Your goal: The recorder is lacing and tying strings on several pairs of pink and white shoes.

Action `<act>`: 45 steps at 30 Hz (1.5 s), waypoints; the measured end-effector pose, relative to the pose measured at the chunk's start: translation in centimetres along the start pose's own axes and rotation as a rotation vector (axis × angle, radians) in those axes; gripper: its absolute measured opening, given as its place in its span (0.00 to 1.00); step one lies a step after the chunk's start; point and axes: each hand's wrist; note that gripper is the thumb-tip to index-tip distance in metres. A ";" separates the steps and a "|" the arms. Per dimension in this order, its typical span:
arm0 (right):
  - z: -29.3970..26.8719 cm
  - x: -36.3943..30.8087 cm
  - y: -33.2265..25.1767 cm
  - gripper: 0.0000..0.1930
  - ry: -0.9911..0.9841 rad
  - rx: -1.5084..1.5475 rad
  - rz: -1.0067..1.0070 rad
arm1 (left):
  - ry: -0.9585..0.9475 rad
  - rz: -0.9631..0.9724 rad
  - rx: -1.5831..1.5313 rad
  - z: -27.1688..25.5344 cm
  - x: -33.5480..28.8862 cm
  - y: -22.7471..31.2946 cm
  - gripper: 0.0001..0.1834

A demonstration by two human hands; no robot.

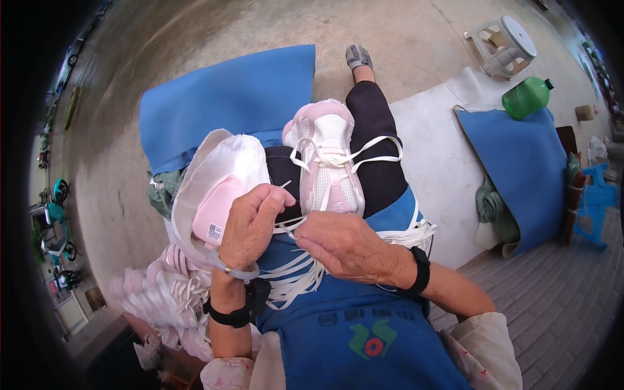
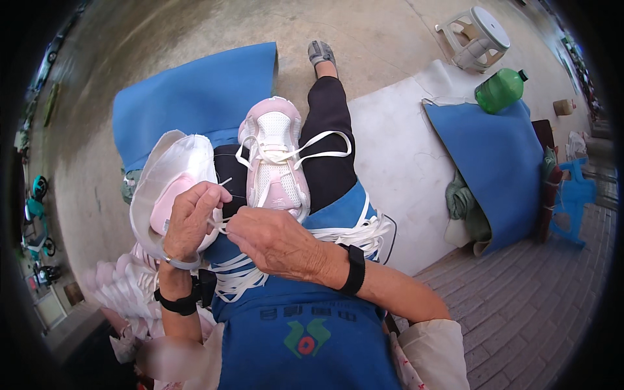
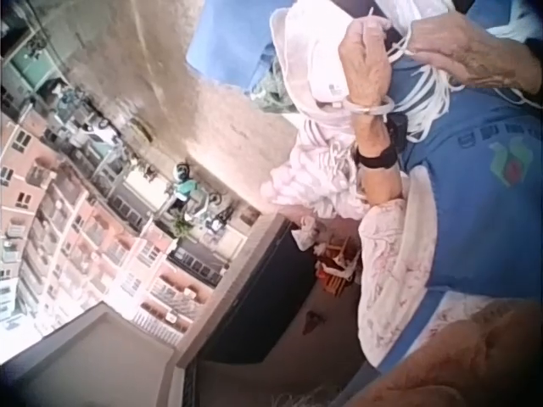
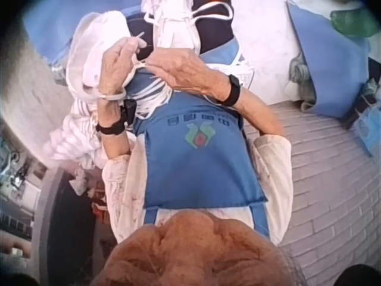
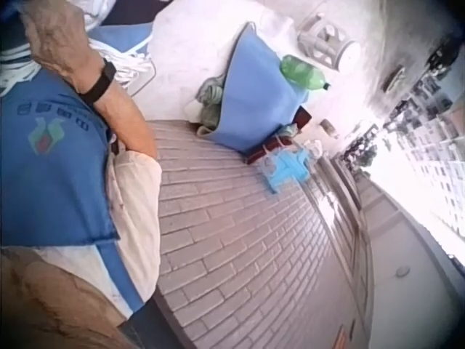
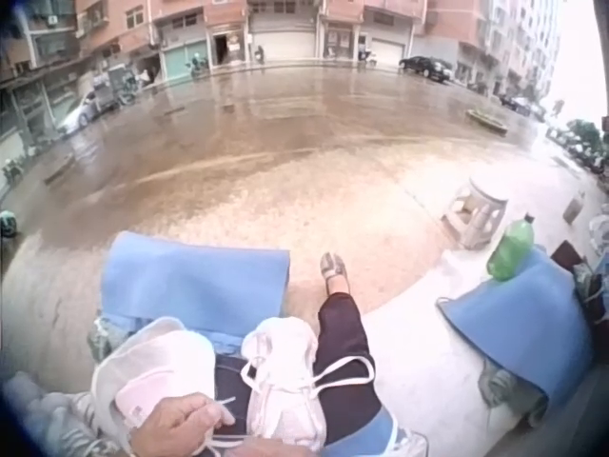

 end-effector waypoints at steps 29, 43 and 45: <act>-3.8 -1.0 5.4 0.12 -0.032 -0.562 0.329 | 0.332 0.417 0.387 4.0 1.7 0.6 0.07; -3.6 -2.3 6.9 0.06 0.136 -0.416 0.244 | 0.182 0.306 0.574 5.0 4.2 0.5 0.08; -3.2 -1.6 6.8 0.06 0.026 -0.546 0.243 | 0.190 0.296 0.590 5.3 4.3 0.6 0.07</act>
Point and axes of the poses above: each hand's wrist, its own x-axis towards the middle knuckle, its own z-axis out of the palm, y = z × x, and after that the axes turned 12 degrees about -z, right-handed
